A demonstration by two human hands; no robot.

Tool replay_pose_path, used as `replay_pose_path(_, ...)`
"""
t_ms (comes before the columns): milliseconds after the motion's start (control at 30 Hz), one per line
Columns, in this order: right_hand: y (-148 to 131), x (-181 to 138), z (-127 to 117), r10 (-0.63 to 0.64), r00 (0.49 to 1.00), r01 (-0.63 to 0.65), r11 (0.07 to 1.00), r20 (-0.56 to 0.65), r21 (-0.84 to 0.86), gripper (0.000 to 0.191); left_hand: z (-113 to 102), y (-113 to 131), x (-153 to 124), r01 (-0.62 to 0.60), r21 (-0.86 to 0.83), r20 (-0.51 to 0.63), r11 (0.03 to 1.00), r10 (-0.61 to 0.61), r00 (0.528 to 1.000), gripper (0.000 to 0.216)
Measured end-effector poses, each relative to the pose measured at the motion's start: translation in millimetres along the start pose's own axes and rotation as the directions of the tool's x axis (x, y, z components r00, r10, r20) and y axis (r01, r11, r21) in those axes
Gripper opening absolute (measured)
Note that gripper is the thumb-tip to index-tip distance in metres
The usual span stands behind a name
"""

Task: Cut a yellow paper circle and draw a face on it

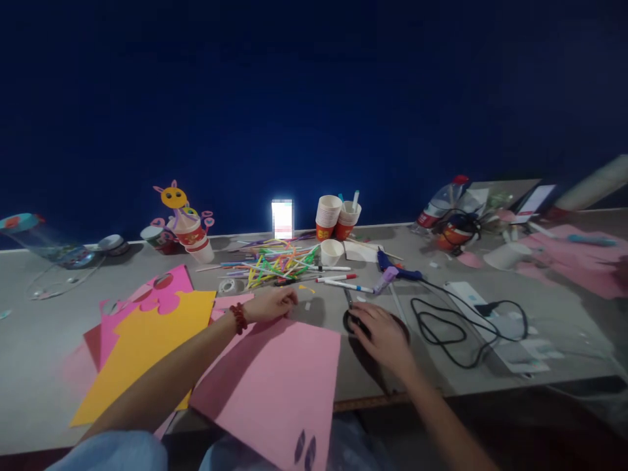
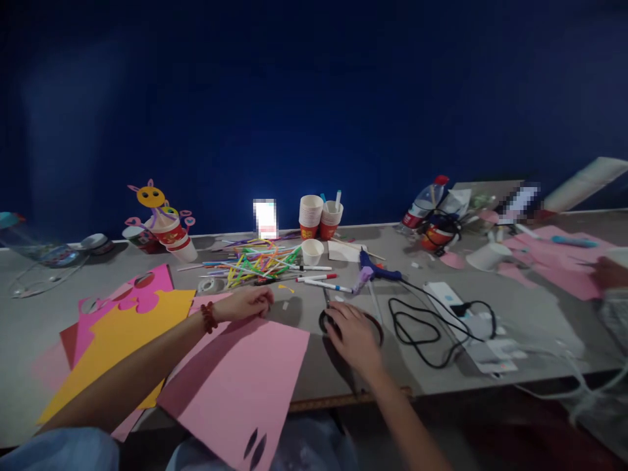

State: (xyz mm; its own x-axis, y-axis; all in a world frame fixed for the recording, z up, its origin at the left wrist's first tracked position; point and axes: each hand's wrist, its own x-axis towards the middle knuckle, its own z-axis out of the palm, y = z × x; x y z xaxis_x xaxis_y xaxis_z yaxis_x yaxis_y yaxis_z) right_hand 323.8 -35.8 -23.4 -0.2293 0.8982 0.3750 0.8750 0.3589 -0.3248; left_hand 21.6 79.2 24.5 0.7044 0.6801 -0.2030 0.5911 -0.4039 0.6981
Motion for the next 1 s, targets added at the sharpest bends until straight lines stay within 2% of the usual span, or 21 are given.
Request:
replay_pose_path(100, 9.1, -10.9, -11.0, 0.024, 0.992, -0.021, 0.999, -0.120, 0.027, 0.024, 22.0, 4.1, 9.4, 0.044, 0.110, -0.077, 0.993, -0.035, 0.996, 0.023)
replay_pose_path(200, 7.0, -21.7, -14.6, 0.024, 0.987, -0.011, 0.997, -0.162, 0.076, 0.022, 36.6, 16.6, 6.0, 0.108, 0.225, -0.165, 0.968, -0.072, 0.984, 0.022)
replay_pose_path(367, -15.3, -24.8, -2.0, -0.027, 0.998, 0.035, 0.989, -0.058, 0.145, 0.023, 44.1, 40.3, 11.9, 0.252, 0.383, -0.279, 0.889, -0.149, 0.949, 0.025)
replay_pose_path(533, -25.9, -19.6, 4.0, 0.000, 0.993, 0.019, 0.988, -0.119, 0.155, 0.023, 42.2, 51.0, 41.6, 0.390, 0.476, -0.363, 0.788, -0.228, 0.904, 0.030)
replay_pose_path(733, -21.1, -30.6, 6.7, 0.013, 0.995, -0.004, 0.996, -0.095, 0.086, 0.029, 50.3, 57.6, 61.3, 0.442, 0.497, -0.399, 0.746, -0.256, 0.880, 0.028)
replay_pose_path(833, -22.1, -35.5, 6.5, -0.025, 0.999, 0.027, 0.996, -0.034, 0.082, 0.034, 53.3, 61.5, 67.1, 0.468, 0.477, -0.423, 0.744, -0.272, 0.864, 0.028)
replay_pose_path(1000, -22.9, -36.3, 7.2, -0.077, 0.994, 0.077, 0.997, 0.080, -0.003, 0.032, 53.7, 69.1, 57.8, 0.462, 0.456, -0.449, 0.760, -0.252, 0.857, 0.029)
